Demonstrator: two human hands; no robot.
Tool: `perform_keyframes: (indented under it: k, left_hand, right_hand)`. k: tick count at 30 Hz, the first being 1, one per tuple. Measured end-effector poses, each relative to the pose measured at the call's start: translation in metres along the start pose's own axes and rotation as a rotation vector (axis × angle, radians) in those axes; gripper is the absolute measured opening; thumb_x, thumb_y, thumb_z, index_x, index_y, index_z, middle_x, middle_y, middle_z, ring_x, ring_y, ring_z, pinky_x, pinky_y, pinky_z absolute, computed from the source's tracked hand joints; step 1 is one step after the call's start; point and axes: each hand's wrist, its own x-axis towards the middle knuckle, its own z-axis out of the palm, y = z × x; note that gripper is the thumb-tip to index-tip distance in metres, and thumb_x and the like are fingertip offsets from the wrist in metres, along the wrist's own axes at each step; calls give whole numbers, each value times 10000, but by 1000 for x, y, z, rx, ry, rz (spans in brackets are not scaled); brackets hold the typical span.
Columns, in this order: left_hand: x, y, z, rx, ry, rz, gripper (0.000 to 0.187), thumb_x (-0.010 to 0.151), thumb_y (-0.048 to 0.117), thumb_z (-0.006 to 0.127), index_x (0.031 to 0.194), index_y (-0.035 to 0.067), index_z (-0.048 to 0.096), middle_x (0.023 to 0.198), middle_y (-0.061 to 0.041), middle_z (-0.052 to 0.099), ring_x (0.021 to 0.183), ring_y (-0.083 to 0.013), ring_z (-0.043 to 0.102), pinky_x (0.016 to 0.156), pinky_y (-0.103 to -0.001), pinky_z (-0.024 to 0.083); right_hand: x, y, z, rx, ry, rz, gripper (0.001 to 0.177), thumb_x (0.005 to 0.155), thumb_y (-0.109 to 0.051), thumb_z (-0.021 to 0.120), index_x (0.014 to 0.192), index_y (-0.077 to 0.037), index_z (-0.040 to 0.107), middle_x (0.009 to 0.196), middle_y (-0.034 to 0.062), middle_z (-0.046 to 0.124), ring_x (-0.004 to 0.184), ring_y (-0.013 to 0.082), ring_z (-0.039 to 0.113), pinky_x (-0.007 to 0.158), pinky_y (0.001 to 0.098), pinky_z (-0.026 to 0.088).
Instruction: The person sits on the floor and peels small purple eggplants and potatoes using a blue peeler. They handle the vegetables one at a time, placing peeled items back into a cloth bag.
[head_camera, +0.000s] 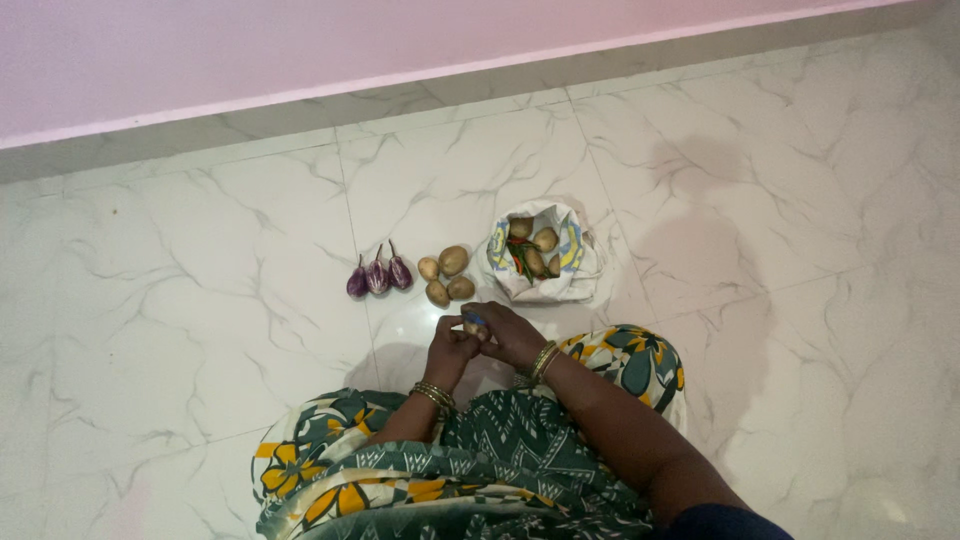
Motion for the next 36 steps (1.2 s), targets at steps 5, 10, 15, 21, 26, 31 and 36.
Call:
perform_keyframes:
  k: [5, 10, 15, 21, 26, 31, 36]
  left_hand:
    - [-9, 24, 3, 139, 34, 26, 522, 860, 66, 723, 1313, 22, 468, 1025, -156, 720, 907, -203, 717, 761, -306, 585]
    - [-3, 15, 2, -43, 27, -18, 515, 903, 128, 718, 1331, -3, 465, 1020, -162, 708, 878, -195, 714, 752, -303, 608]
    - [0, 17, 1, -202, 89, -237, 457, 922, 132, 674, 1301, 6, 453, 1016, -148, 731, 840, -195, 738, 728, -310, 627]
    - [5, 3, -5, -154, 92, -298, 416, 910, 171, 664, 1246, 40, 457, 921, -160, 715, 745, -212, 687, 649, -331, 605]
    - [11, -17, -4, 26, 63, -131, 455, 871, 103, 704, 1236, 6, 450, 881, -166, 702, 738, -199, 692, 641, -322, 583]
    - [5, -8, -4, 118, 48, -63, 492, 850, 71, 718, 1280, 6, 487, 904, -187, 703, 759, -198, 664, 657, -301, 541]
    - [-6, 11, 0, 141, 74, 22, 548, 834, 66, 712, 1323, 33, 466, 997, -149, 713, 881, -183, 692, 752, -278, 558]
  right_hand:
    - [10, 12, 4, 117, -17, 90, 763, 789, -198, 786, 1465, -103, 444, 1294, 161, 602, 1098, 315, 665, 922, 407, 554]
    - [8, 10, 4, -25, -3, 130, 753, 798, -258, 790, 1456, -102, 458, 1263, 164, 631, 1076, 323, 665, 901, 415, 542]
    - [4, -2, 5, -233, 45, 90, 692, 845, -295, 776, 1452, -117, 494, 1169, 151, 656, 1076, 340, 635, 934, 437, 515]
    - [5, -10, 6, -330, 69, -172, 666, 802, -187, 746, 1435, -176, 540, 1286, 136, 620, 1112, 338, 598, 945, 436, 510]
    - [6, -8, 5, -285, -25, -133, 650, 804, -208, 771, 1418, -213, 555, 1293, 111, 608, 1134, 333, 578, 990, 433, 497]
    - [10, 12, 11, -101, -49, -42, 756, 791, -259, 808, 1463, -153, 478, 1269, 153, 590, 1152, 354, 589, 974, 434, 505]
    - [13, 25, 15, 57, -60, 121, 793, 809, -291, 809, 1477, -132, 413, 1366, 170, 558, 1135, 330, 651, 943, 409, 538]
